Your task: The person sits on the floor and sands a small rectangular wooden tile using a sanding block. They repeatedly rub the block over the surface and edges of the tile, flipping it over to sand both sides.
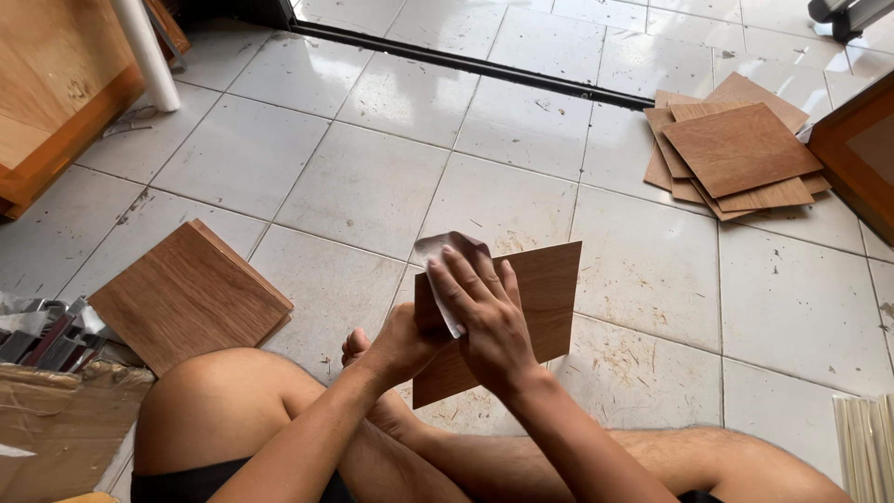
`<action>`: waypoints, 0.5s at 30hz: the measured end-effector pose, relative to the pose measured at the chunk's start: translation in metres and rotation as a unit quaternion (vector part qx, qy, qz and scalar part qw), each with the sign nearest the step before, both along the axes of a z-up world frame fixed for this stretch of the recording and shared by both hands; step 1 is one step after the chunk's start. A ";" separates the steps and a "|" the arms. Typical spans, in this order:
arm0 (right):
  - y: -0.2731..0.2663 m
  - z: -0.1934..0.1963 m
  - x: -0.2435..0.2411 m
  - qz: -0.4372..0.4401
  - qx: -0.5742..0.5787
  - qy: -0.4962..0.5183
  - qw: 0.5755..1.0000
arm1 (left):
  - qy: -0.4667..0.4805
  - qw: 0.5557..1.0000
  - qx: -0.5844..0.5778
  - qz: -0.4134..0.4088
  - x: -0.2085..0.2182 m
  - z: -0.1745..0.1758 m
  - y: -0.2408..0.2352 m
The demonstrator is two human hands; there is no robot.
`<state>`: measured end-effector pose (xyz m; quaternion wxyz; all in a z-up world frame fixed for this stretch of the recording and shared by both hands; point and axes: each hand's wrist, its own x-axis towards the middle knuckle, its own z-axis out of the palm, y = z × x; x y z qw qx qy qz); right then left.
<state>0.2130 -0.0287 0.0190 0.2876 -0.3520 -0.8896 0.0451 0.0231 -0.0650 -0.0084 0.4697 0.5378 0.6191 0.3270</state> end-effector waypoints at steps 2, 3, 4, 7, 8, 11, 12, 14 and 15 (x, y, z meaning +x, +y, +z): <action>0.022 -0.003 0.025 -0.022 0.044 0.001 0.999 | -0.009 1.000 -0.009 -0.006 0.001 0.025 -0.008; 0.034 -0.004 0.039 -0.042 0.092 0.001 0.995 | -0.019 1.000 -0.012 -0.011 0.004 0.038 -0.011; 0.046 -0.020 0.060 -0.041 0.092 0.000 0.995 | -0.021 1.000 -0.012 -0.010 0.008 0.053 -0.016; 0.073 -0.048 0.096 -0.212 -0.106 0.054 0.970 | -0.033 0.998 -0.038 -0.039 0.010 0.084 -0.021; 0.070 -0.051 0.096 -0.236 -0.118 0.062 0.963 | -0.028 0.999 -0.027 -0.035 0.009 0.079 -0.020; 0.040 -0.032 0.058 -0.201 -0.088 0.019 0.976 | -0.030 0.999 -0.015 -0.034 0.008 0.051 -0.009; 0.026 -0.022 0.037 -0.133 -0.045 -0.031 0.990 | -0.034 0.999 -0.014 -0.030 0.007 0.040 -0.005; 0.011 0.002 0.019 -0.102 -0.051 -0.048 0.992 | -0.029 0.999 -0.012 -0.032 0.003 0.013 0.000; 0.004 0.014 0.013 -0.069 -0.055 -0.072 0.994 | -0.030 0.999 -0.009 -0.032 0.005 -0.001 0.002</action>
